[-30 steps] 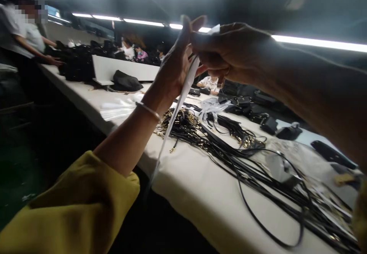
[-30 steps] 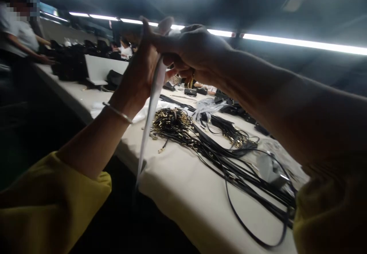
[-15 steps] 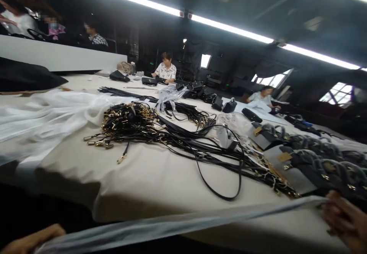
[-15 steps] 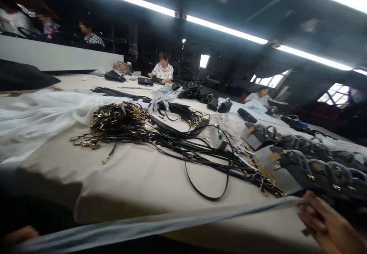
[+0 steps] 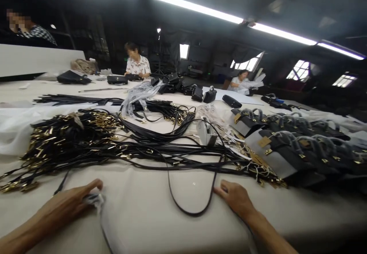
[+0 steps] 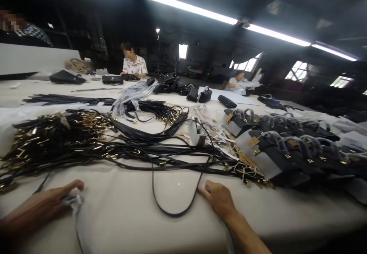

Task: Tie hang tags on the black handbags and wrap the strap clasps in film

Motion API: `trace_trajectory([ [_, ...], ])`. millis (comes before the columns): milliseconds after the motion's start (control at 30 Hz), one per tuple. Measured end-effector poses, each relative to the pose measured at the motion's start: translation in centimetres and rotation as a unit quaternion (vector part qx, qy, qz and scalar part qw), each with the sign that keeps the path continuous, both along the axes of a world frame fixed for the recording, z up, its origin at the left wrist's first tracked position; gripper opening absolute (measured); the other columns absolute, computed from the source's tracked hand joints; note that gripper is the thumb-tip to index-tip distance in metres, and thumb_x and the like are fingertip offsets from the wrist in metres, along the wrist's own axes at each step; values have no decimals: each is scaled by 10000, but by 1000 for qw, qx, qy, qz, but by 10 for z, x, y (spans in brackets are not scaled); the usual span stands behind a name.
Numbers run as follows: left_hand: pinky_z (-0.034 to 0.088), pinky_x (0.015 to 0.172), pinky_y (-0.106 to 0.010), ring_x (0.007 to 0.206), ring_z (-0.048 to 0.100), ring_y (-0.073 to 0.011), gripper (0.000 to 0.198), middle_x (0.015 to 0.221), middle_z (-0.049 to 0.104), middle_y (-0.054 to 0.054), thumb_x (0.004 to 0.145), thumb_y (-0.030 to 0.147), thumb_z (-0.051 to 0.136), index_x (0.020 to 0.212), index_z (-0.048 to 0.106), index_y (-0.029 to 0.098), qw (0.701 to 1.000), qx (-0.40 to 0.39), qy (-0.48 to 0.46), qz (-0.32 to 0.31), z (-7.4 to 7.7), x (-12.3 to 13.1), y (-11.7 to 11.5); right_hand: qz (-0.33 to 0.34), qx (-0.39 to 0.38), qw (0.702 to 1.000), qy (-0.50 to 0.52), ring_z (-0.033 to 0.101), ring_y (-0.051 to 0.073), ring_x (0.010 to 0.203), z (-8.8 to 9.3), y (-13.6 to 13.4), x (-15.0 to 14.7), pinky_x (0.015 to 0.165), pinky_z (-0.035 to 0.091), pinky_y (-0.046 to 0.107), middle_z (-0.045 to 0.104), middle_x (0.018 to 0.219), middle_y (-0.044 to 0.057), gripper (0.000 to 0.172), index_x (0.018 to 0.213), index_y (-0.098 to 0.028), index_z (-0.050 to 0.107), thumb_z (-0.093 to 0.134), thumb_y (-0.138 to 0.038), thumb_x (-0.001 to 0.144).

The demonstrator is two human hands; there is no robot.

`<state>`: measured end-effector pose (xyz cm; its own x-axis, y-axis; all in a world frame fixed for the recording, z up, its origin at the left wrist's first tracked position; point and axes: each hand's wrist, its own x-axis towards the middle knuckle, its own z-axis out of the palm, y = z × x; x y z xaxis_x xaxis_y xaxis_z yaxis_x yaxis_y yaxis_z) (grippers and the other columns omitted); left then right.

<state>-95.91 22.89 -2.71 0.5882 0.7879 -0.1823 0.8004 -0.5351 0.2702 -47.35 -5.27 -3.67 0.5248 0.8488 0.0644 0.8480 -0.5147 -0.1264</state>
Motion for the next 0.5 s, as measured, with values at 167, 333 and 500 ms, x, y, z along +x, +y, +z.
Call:
trace_trajectory([
  [167, 435, 759, -273, 950, 697, -258, 395, 1124, 729, -122, 925, 283, 330, 1263, 511, 189, 990, 104, 77, 61, 23, 57, 50, -116, 26, 992, -37, 692, 253, 790, -4, 84, 67, 670, 417, 300, 735, 833, 115, 353, 894, -213, 670, 457, -489, 951],
  [333, 367, 615, -212, 779, 708, -216, 385, 972, 750, -104, 990, 307, 258, 1260, 486, 152, 972, 173, 112, 114, 44, 69, 66, -187, 42, 979, -66, 686, 267, 767, 5, 71, 146, 651, 429, 331, 727, 865, 167, 483, 928, -178, 698, 407, -563, 950],
  [500, 447, 782, -236, 954, 667, -177, 435, 1138, 706, -35, 927, 174, 246, 1249, 531, 243, 965, 250, 38, 66, 25, 2, 61, -170, 89, 973, -131, 654, 248, 647, 1, 15, 164, 599, 420, 325, 703, 739, 126, 400, 755, -194, 671, 478, -509, 909],
])
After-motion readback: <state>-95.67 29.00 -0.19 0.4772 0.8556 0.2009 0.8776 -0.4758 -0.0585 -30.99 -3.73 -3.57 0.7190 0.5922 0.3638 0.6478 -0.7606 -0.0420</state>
